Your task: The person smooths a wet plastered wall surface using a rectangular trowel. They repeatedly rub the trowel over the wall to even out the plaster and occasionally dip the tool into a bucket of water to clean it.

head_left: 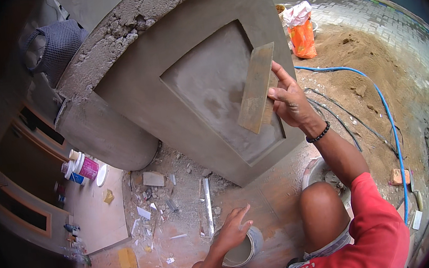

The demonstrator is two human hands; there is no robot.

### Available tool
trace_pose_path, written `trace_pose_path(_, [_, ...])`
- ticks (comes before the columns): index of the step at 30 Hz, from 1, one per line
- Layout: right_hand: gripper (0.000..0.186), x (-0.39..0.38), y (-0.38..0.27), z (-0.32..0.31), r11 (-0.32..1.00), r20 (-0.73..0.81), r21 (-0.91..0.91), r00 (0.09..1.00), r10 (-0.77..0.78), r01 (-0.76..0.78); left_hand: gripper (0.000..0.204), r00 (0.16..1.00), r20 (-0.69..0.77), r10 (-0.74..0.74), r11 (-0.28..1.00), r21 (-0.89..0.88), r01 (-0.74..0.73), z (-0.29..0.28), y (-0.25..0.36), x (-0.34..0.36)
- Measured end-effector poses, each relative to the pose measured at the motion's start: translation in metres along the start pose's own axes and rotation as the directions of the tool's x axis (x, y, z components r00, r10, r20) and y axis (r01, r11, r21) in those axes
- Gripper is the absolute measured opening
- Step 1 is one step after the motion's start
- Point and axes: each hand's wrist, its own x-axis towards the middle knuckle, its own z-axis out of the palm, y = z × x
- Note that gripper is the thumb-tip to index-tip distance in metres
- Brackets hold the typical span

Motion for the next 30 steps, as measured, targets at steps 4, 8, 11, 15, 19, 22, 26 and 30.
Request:
trace_pose_path(4, [0.085, 0.032, 0.037, 0.025, 0.985, 0.022, 0.166, 0.999, -0.050, 0.045, 0.052, 0.999, 0.011, -0.046, 0.999, 0.026, 0.046, -0.003, -0.005, -0.007])
trace_pose_path(8, [0.085, 0.055, 0.044, 0.036, 0.963, -0.020, 0.238, 0.992, -0.126, 0.127, 0.052, 0.998, 0.005, -0.059, 0.997, 0.043, 0.059, -0.004, -0.004, -0.011])
trace_pose_path(11, [0.084, 0.065, 0.042, 0.045, 0.943, -0.033, 0.276, 0.983, -0.182, 0.184, 0.052, 0.998, -0.001, -0.056, 0.997, 0.046, 0.056, -0.006, -0.005, -0.016])
trace_pose_path(15, [0.079, 0.073, 0.036, 0.053, 0.925, -0.055, 0.310, 0.976, -0.211, 0.218, 0.052, 0.996, 0.011, -0.090, 0.995, 0.045, 0.089, -0.009, -0.002, -0.021])
trace_pose_path(19, [0.074, 0.084, 0.038, 0.064, 0.902, -0.054, 0.353, 0.968, -0.244, 0.247, 0.052, 0.997, 0.006, -0.083, 0.995, 0.060, 0.083, -0.009, 0.001, -0.021])
trace_pose_path(22, [0.073, 0.086, 0.041, 0.074, 0.879, -0.050, 0.412, 0.969, -0.242, 0.241, 0.051, 0.998, 0.003, -0.068, 0.996, 0.052, 0.068, -0.009, 0.002, -0.020])
trace_pose_path(26, [0.073, 0.084, 0.052, 0.087, 0.868, -0.020, 0.459, 0.979, -0.203, 0.189, 0.051, 0.997, 0.016, -0.075, 0.995, 0.060, 0.074, -0.010, 0.004, -0.017])
trace_pose_path(30, [0.076, 0.067, 0.064, 0.101, 0.897, 0.087, 0.438, 0.991, -0.097, 0.050, 0.052, 0.997, 0.027, -0.067, 0.997, 0.043, 0.065, -0.010, 0.002, -0.014])
